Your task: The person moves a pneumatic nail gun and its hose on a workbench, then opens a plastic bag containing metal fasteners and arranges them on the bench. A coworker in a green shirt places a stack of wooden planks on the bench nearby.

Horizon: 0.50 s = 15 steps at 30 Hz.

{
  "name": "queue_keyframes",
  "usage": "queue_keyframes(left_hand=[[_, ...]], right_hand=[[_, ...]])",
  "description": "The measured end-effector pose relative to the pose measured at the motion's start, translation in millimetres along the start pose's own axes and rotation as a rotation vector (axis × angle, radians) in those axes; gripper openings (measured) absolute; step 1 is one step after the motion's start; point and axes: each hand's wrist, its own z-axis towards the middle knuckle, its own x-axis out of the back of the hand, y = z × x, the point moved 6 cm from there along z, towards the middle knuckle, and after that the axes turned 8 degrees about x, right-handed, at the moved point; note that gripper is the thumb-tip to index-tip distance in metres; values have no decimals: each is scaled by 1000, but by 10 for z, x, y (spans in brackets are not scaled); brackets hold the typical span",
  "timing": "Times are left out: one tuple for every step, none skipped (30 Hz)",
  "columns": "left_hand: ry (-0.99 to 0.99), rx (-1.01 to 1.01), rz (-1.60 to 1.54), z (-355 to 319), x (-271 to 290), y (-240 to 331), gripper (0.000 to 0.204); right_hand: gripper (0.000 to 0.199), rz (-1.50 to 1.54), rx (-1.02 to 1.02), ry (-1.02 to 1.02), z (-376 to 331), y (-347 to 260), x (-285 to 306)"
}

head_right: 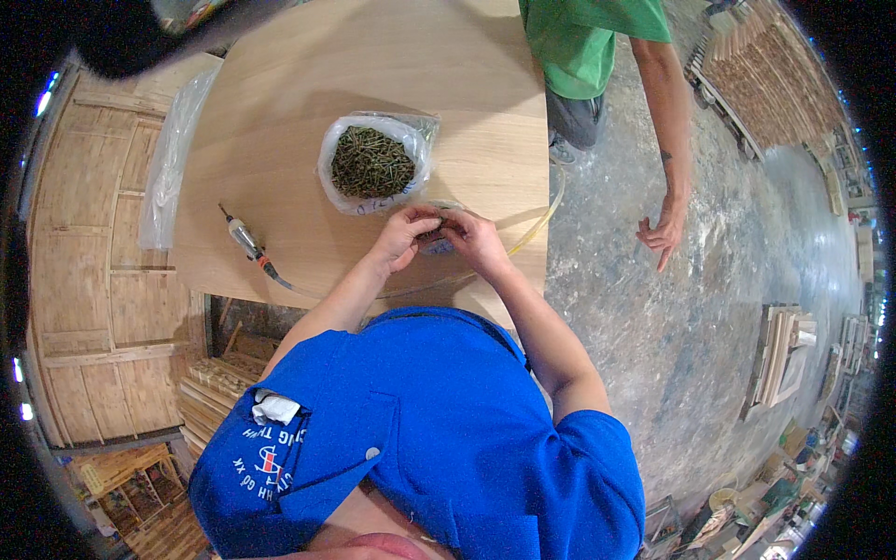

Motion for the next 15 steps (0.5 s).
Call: queue_keyframes(left_hand=[[4, 10, 2, 2, -27, 9, 16], [8, 21, 4, 4, -53, 18, 16], [17, 25, -21, 12, -29, 18, 17], [26, 29, -45, 22, -5, 22, 18], [34, 34, -69, 29, 16, 20, 18], [34, 31, -23, 31, 7, 23, 20], [33, 28, 23, 36, -7, 24, 21], [32, 25, 70, 41, -23, 23, 22], [63, -12, 166, 38, -44, 39, 23], [93, -49, 263, 29, -73, 44, 24], [123, -87, 360, 20, -94, 64, 25], [138, -157, 534, 12, -126, 109, 25], [153, -227, 707, 1, -164, 150, 24], [166, -299, 880, -13, -207, 184, 24], [179, -360, 947, -27, -238, 212, 24]], right_hand=[[26, -6, 13, 16, -5, 25, 1], [24, 65, -40, 42, -14, 92, 12], [23, 139, -89, 61, -16, 144, 19], [21, 213, -139, 81, -19, 197, 32], [20, 423, -202, 129, -25, 260, 43], [19, 632, -268, 179, -32, 315, 52], [19, 841, -333, 229, -51, 362, 58], [19, 1015, -372, 238, -78, 384, 67], [19, 1190, -412, 247, -109, 394, 92], [19, 1364, -450, 255, -137, 396, 106], [21, 1426, -428, 213, -142, 371, 113], [21, 1434, -419, 188, -165, 364, 126], [21, 1442, -408, 162, -188, 355, 133], [22, 1449, -398, 136, -205, 346, 132], [22, 1417, -406, 123, -215, 344, 133]])
